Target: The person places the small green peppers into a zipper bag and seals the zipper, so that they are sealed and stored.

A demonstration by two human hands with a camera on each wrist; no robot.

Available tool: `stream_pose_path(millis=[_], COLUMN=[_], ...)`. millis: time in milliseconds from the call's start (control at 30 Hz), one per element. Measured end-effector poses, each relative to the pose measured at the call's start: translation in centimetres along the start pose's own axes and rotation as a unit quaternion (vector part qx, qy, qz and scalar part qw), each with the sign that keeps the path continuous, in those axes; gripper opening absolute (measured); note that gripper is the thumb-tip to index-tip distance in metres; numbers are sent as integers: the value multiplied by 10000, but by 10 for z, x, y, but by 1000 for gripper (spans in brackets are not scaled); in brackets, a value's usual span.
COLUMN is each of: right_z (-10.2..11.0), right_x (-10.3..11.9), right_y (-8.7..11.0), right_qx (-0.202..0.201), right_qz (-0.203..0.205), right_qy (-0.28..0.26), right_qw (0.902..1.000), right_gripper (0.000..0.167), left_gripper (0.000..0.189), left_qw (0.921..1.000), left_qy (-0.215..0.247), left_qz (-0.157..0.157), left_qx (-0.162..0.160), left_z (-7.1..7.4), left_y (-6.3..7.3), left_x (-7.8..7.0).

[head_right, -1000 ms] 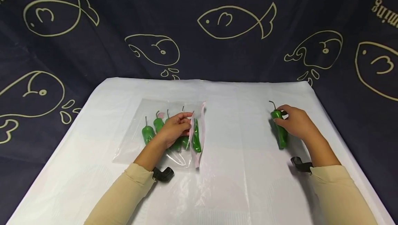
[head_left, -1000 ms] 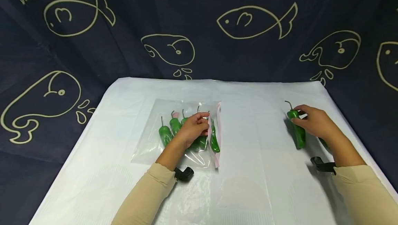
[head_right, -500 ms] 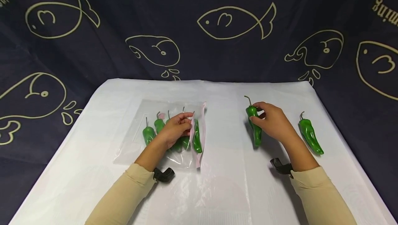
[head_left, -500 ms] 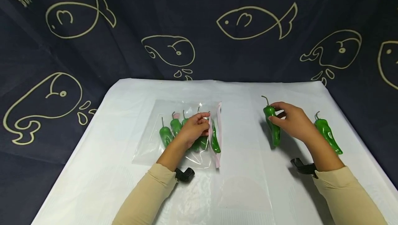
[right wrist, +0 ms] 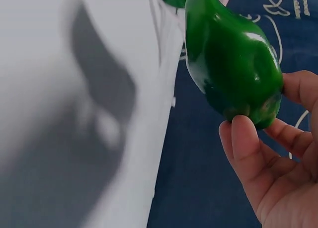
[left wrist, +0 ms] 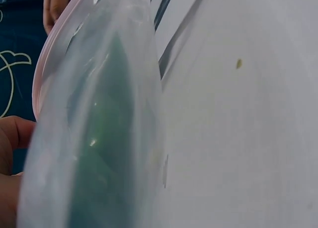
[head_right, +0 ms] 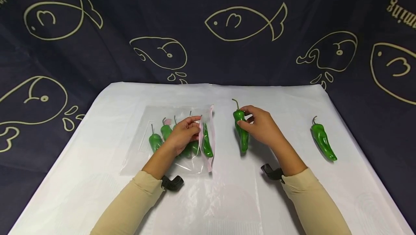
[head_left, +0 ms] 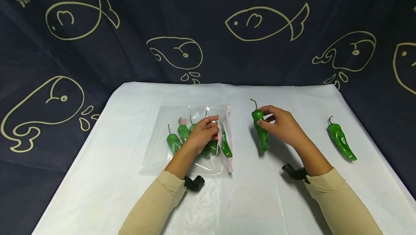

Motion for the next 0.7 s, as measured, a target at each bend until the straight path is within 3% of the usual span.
stream_pose_path(millis=[233,700], right_z=[-21,-59], right_x=[7,10], right_y=[-12,-23], right_qx=[46,271], right_qz=[-51,-529], right_qy=[-316,-1113], right_qw=[9995,9920], right_gripper=[40,41], left_gripper=[52,53], left_qw=[10000,9998], left_qy=[36,184], left_qz=[23,50], left_qx=[-33,-64], left_z=[0,0], left_y=[1,-1], left_x=[-1,-1])
Point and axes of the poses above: each hand's wrist, its own y-axis away from the middle knuckle, its own z-axis out of the back of the hand, x = y × z, the point moved 4 cm from there along -y, towards the middle knuckle, and after that the axes turned 10 degrees about -y, right-handed, at the moved point
